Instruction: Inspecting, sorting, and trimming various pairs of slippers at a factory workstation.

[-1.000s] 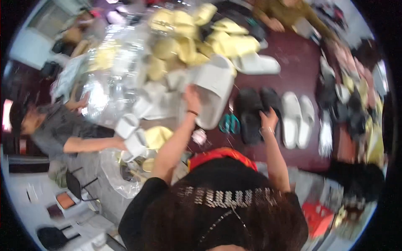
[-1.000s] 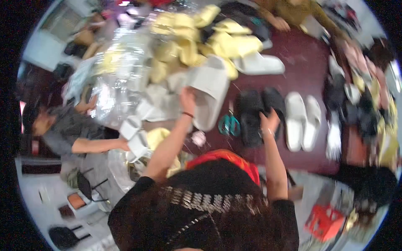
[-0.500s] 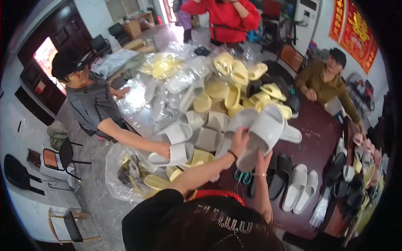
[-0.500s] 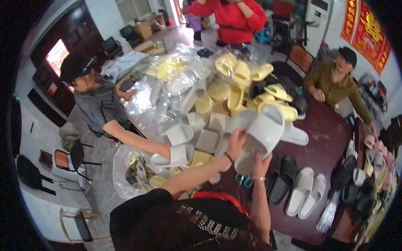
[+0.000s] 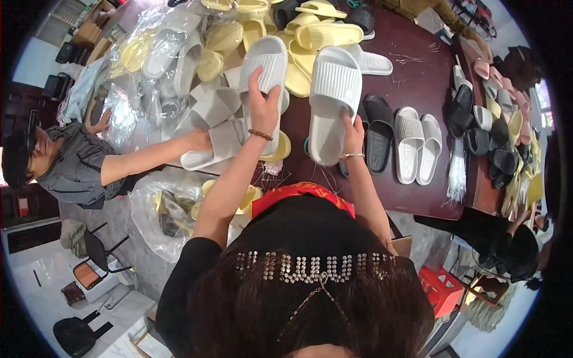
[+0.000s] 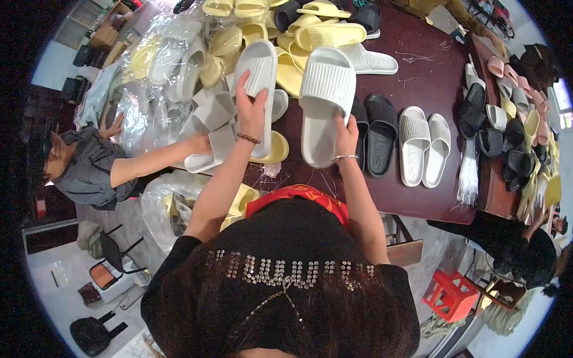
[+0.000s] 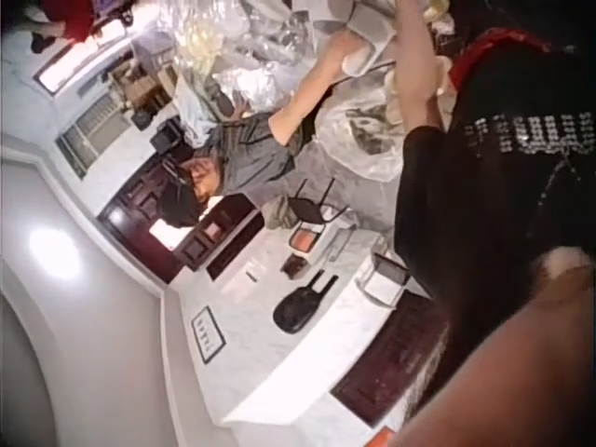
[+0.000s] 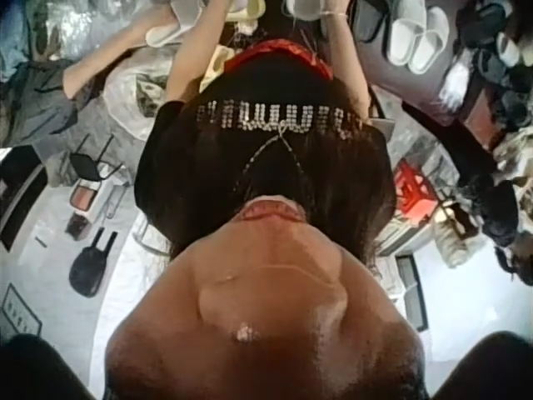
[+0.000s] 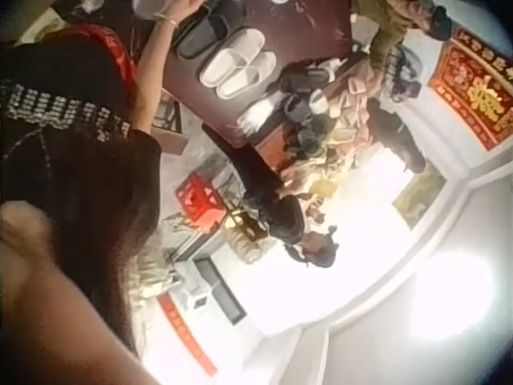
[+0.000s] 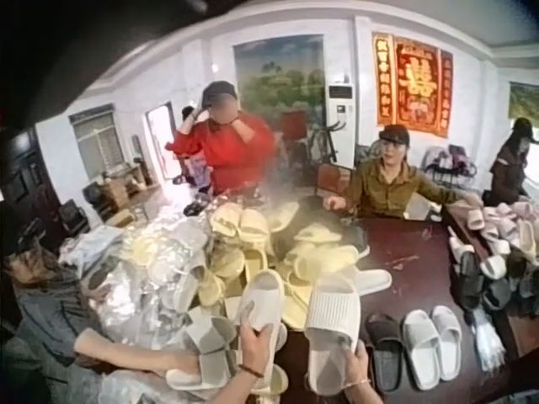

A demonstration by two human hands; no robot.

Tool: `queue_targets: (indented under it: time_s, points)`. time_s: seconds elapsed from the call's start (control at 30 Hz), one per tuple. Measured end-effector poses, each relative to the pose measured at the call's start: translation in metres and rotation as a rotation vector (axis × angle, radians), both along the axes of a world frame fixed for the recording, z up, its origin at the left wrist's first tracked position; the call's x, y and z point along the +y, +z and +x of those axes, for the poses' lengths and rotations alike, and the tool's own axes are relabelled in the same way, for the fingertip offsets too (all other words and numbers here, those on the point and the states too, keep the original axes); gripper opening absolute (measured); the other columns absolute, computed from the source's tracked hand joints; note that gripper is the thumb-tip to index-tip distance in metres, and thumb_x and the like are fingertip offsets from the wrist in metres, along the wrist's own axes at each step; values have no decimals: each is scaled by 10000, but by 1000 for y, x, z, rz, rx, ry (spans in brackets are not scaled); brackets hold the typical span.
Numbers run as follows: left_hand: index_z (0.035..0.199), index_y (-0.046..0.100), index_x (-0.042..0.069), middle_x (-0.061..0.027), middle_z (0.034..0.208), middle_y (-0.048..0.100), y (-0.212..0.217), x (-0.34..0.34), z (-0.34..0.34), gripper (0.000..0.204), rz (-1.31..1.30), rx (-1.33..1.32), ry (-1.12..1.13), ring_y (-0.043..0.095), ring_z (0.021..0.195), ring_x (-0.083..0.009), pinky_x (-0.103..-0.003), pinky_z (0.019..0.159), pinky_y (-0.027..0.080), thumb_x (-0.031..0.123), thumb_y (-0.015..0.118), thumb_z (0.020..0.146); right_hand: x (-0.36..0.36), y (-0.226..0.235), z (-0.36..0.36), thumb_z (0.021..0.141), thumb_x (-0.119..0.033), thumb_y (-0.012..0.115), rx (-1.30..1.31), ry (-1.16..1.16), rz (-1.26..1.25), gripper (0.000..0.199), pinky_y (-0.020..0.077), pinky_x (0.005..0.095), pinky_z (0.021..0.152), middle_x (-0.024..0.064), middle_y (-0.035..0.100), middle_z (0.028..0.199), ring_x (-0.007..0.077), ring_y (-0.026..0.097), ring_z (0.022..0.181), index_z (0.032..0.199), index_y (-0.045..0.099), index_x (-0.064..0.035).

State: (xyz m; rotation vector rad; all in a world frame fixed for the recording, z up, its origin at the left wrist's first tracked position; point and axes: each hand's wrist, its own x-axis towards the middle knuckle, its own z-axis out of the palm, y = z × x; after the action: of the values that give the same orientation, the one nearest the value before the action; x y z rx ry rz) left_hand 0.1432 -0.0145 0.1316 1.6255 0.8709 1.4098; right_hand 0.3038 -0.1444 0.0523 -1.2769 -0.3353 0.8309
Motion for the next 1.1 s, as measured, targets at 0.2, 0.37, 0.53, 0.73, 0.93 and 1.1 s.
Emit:
queue_targets:
  time_s: [0.2,0.37,0.53,0.73,0.93,1.1]
  points:
    - [1124,462,74,-146,952,567,-2,-11,-33,333,-156,430,-92,513,845,-307,-376,700,396,133,504,798,-17,-23,-25,794,-175,540,-40,-4,-57,407,404,262,764,78,534,985,151,504,855,1132,417,16]
    - [1111,485,127,-142,883,580,-35,21,-42,323,287,701,-15,505,829,-326,-400,716,385,165,507,790,2,-22,1,783,-148,544,-116,25,-143,449,400,265,782,91,522,1015,153,498,884,1171,383,10]
    - [1124,485,146,-131,892,578,-58,50,-38,371,487,760,-51,515,801,-310,-403,778,378,144,533,756,21,-13,14,760,-118,553,-183,120,-203,481,392,274,806,105,515,1042,162,489,919,1186,368,7]
    - [1159,453,162,-141,931,565,-73,34,-37,457,103,731,-226,507,800,-327,-416,766,388,143,569,717,37,-55,0,767,-118,565,-300,148,-265,447,416,287,791,107,536,1003,191,517,902,1165,395,-7]
    - [1191,413,117,-162,965,553,-69,40,-98,529,317,943,78,513,867,-334,-415,760,406,154,595,696,31,-23,-23,709,-217,611,-891,215,-378,588,355,372,874,223,468,1088,343,466,976,1182,359,26]
    - [1154,434,47,-176,1031,533,-76,55,-108,509,0,1020,-9,494,978,-322,-381,824,396,159,607,689,55,-59,-40,671,-394,628,-1050,312,-404,659,332,385,883,217,460,1117,365,442,1015,1116,407,39]
